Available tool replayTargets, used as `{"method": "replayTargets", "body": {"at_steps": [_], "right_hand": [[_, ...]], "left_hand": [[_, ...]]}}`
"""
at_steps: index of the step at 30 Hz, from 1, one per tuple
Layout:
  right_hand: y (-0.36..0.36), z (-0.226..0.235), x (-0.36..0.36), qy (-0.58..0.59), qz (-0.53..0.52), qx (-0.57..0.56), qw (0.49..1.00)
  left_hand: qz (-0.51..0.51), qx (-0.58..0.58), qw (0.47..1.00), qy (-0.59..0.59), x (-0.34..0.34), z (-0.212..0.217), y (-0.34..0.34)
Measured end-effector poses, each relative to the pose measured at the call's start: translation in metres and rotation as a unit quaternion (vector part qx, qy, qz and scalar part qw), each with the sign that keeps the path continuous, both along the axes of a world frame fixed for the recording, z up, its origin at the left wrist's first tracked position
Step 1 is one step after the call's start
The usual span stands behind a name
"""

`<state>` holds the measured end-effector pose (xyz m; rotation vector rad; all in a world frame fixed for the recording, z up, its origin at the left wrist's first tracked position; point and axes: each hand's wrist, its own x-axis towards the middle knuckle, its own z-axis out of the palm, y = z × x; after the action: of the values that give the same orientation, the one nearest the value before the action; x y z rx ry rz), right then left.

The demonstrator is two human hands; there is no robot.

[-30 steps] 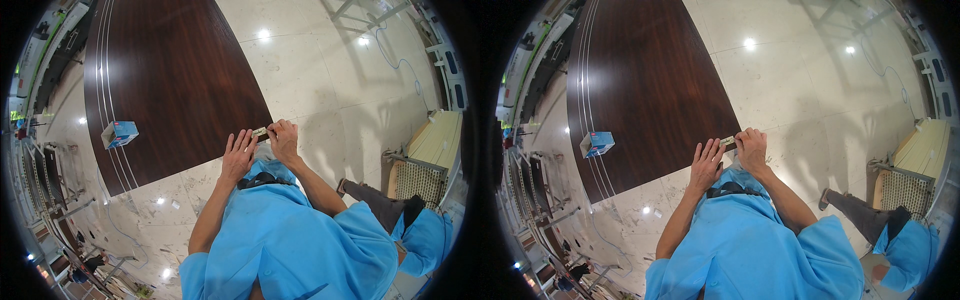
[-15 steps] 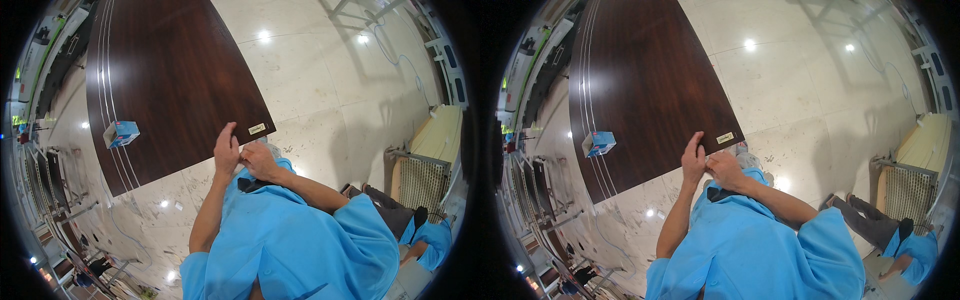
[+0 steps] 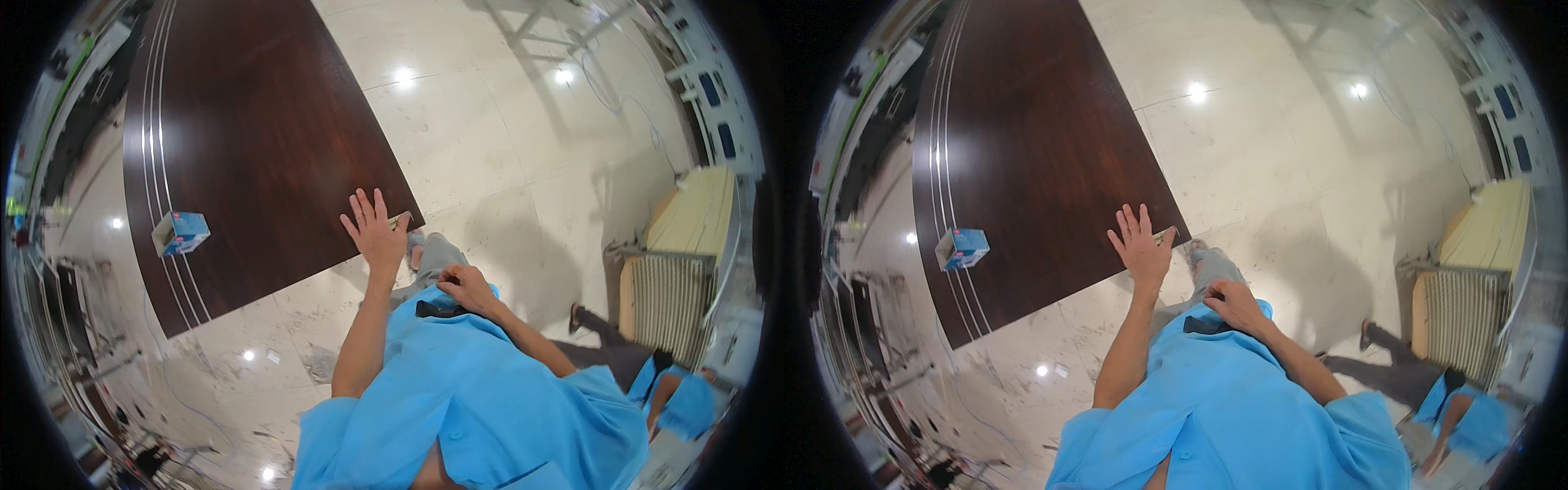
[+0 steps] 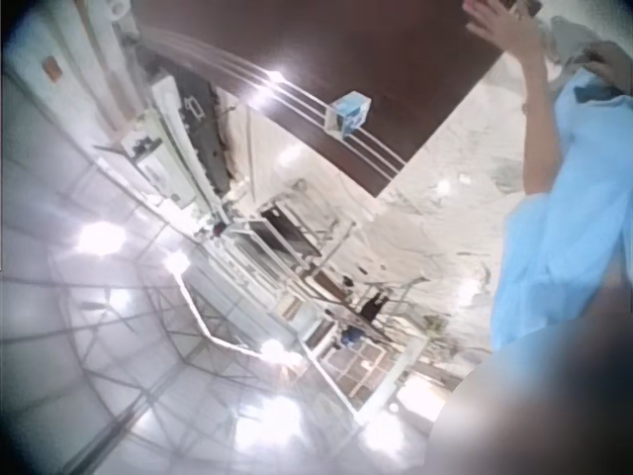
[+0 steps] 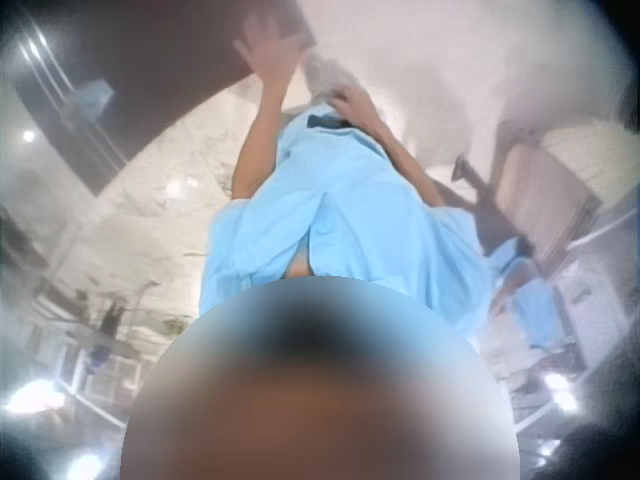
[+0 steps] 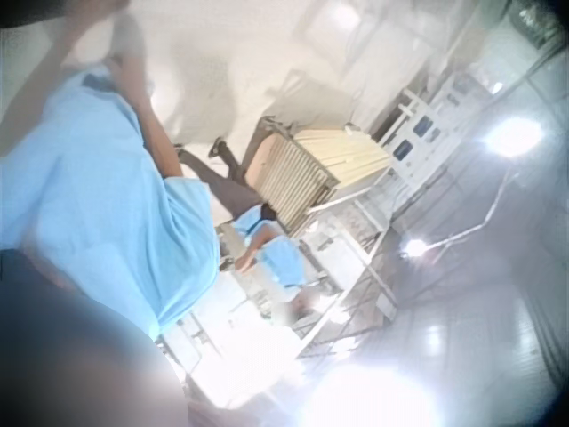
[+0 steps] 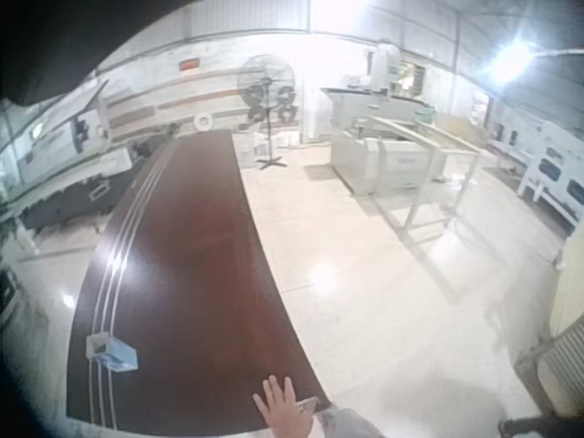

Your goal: The person walks to a dark wood table and applies small rectangular labels to its edge. They peel the backing from each label and press it onto the table surface, repeating the process for multiple labels.

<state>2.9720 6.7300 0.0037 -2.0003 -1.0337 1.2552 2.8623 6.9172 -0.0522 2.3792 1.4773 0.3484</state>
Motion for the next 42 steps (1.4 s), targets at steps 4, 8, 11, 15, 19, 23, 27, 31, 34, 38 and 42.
{"method": "replayTargets", "body": {"at_steps": [4, 8, 11, 15, 19, 23, 27, 31, 34, 38, 42], "right_hand": [[-0.001, -0.026, 0.058, -0.005, -0.026, 0.005, 1.000], [0.024, -0.046, 0.140, 0.023, 0.000, 0.043, 0.999], [0.044, -0.037, 0.179, 0.032, 0.049, -0.008, 0.998], [0.087, -0.023, 0.201, -0.033, 0.201, 0.040, 0.978], [0.127, -0.018, 0.174, -0.095, 0.305, 0.215, 0.923], [0.157, -0.017, 0.133, -0.089, 0.371, 0.311, 0.871], [0.172, -0.024, 0.108, -0.103, 0.413, 0.375, 0.823], [0.173, -0.032, 0.101, -0.120, 0.417, 0.367, 0.823], [0.173, -0.034, 0.100, -0.128, 0.415, 0.354, 0.828], [0.174, -0.032, 0.097, -0.137, 0.409, 0.348, 0.833], [0.172, -0.034, 0.095, -0.144, 0.401, 0.350, 0.834]], "left_hand": [[0.036, 0.044, 0.995, -0.080, -0.004, -0.005, 0.000], [0.205, 0.081, 0.975, -0.030, -0.014, -0.005, -0.010], [0.354, 0.126, 0.926, -0.032, -0.021, 0.002, -0.025], [0.431, 0.102, 0.894, -0.067, 0.012, 0.010, -0.064], [0.534, -0.157, 0.723, -0.408, 0.079, 0.007, -0.094], [0.556, -0.145, 0.637, -0.514, 0.101, 0.002, -0.092], [0.542, -0.160, 0.633, -0.529, 0.097, 0.000, -0.092], [0.527, -0.155, 0.644, -0.532, 0.092, -0.001, -0.095], [0.528, -0.183, 0.658, -0.505, 0.089, 0.000, -0.094], [0.518, -0.176, 0.683, -0.485, 0.085, 0.006, -0.091], [0.518, -0.180, 0.688, -0.476, 0.084, 0.011, -0.090]]}}
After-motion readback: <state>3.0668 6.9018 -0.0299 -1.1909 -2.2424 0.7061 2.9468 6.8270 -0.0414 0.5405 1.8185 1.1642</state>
